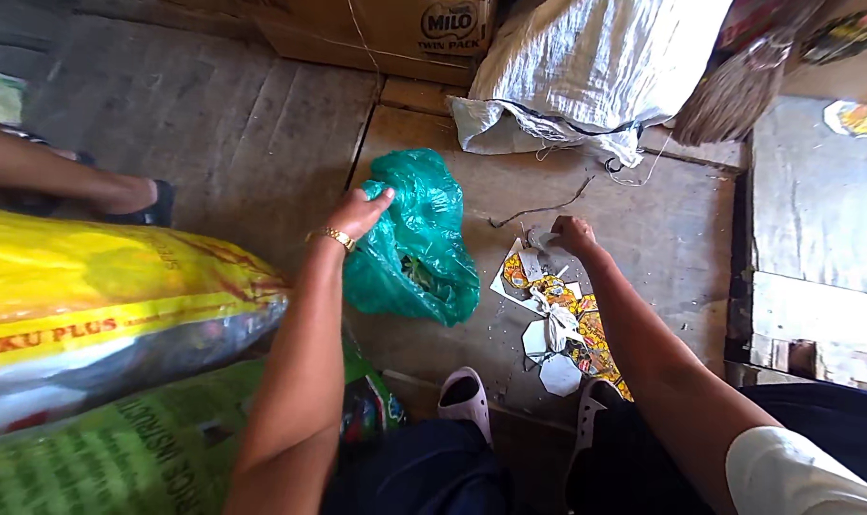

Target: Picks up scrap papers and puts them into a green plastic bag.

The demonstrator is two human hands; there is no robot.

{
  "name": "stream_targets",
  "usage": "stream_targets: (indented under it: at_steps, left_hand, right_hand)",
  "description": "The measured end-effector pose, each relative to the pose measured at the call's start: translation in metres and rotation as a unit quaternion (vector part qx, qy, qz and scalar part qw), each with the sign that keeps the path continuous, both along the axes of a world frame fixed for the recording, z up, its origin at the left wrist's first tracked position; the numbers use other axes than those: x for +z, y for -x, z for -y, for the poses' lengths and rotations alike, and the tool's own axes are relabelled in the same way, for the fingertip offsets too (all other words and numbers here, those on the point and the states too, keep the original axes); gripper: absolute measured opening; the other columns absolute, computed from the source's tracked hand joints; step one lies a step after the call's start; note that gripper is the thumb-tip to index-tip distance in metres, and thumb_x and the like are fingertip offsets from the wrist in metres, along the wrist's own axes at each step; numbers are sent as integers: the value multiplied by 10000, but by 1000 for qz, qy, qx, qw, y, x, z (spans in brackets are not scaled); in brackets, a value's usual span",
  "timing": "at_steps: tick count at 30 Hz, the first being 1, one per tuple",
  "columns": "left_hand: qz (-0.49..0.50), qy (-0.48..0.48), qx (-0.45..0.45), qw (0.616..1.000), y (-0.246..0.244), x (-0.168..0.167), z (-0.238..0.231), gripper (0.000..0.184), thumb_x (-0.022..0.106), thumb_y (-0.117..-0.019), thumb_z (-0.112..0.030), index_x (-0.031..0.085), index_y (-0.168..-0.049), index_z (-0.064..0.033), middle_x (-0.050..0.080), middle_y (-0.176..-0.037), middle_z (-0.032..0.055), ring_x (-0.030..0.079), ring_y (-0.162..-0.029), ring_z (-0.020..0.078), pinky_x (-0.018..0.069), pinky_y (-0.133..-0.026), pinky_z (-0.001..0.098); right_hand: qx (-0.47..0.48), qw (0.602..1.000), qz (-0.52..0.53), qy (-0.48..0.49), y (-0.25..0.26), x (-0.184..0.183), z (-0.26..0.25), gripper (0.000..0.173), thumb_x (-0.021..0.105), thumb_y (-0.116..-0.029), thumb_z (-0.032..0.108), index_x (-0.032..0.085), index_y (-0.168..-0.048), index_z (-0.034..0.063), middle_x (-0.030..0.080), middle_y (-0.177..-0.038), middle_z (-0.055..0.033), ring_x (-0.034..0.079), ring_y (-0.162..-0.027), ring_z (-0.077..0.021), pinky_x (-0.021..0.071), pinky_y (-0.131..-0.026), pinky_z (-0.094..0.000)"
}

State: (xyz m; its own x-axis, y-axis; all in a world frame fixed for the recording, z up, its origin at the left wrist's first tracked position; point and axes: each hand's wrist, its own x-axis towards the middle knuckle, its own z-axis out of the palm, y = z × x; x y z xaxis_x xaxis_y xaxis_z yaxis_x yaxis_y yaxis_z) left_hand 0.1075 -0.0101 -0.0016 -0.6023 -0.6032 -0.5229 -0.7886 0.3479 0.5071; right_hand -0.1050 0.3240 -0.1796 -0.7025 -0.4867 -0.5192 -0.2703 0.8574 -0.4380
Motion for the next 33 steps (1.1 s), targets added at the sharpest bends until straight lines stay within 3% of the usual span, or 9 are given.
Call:
stream_targets:
  at_steps: [4,7,11,13,17,22,28,30,33]
  left_hand:
    - [21,18,-4,1000,8,1,-2,687,469,-1070,-501,509,-1352,124,551,-1346,352,526,-1308,458,375,-1097,639]
    - [5,15,-8,1000,12,-2,-3,668,481,-1071,-484,526,-1330,131,562,-1326,356,538,-1290,461,388,-1089,640]
    - [-4,8,-10,1000,10,3,-4,637,480,-1079,-454,525,-1341,125,558,-1342,348,539,-1295,446,382,-1101,623]
    - [-7,7,-6,1000,9,6,-3,633,481,-1080,-449,525,-1343,125,558,-1340,350,539,-1295,449,384,-1100,621]
    - [6,10,-6,1000,5,4,0,657,483,-1074,-467,526,-1326,139,564,-1320,358,550,-1278,454,398,-1090,619]
    - [5,0,7,1000,-2,14,7,649,477,-1082,-442,517,-1325,159,555,-1325,370,540,-1285,465,391,-1095,614]
    - [1,-7,1,1000,-5,9,19,650,474,-1081,-453,531,-1330,144,556,-1347,353,531,-1309,451,387,-1111,598]
    - [6,-13,1,1000,-5,12,19,646,470,-1083,-447,532,-1319,150,562,-1325,358,540,-1287,457,395,-1097,600]
    - [-7,-9,5,1000,-10,6,26,643,473,-1079,-462,569,-1258,147,602,-1245,352,589,-1204,455,434,-1046,602]
  right_hand:
    - [64,996,30,53,-19,12,23,583,869,-834,305,659,-1277,-10,680,-1152,-291,628,-1111,-501,429,-978,-734]
    - [-3,992,-13,122,-17,-2,14,369,776,-917,224,709,-1198,-6,696,-1127,-281,658,-1063,-491,484,-911,-721]
    - [-42,997,-30,63,-22,-1,16,229,687,-967,143,735,-1129,-12,691,-1180,-281,621,-1167,-506,452,-968,-722]
    - [2,997,-45,70,-33,-20,26,343,794,-897,184,721,-1168,-13,627,-1247,-317,549,-1231,-525,422,-992,-725]
    - [76,994,-78,-32,-57,-38,45,870,940,-715,335,558,-1402,-38,441,-1479,-322,401,-1388,-511,367,-1048,-712]
    - [111,987,-79,-85,-61,-20,68,740,843,-769,113,493,-1384,-104,451,-1473,-327,396,-1412,-492,344,-1083,-685]
    - [132,984,-61,-104,-42,-28,77,1050,938,-682,205,378,-1550,14,385,-1540,-317,328,-1454,-507,316,-1102,-714]
    - [139,982,-58,-114,-39,-27,79,991,924,-698,224,417,-1523,18,428,-1509,-309,349,-1446,-493,310,-1111,-707]
    - [186,975,-8,-121,-31,-10,89,592,775,-881,173,553,-1387,-40,542,-1423,-297,446,-1393,-472,310,-1126,-684]
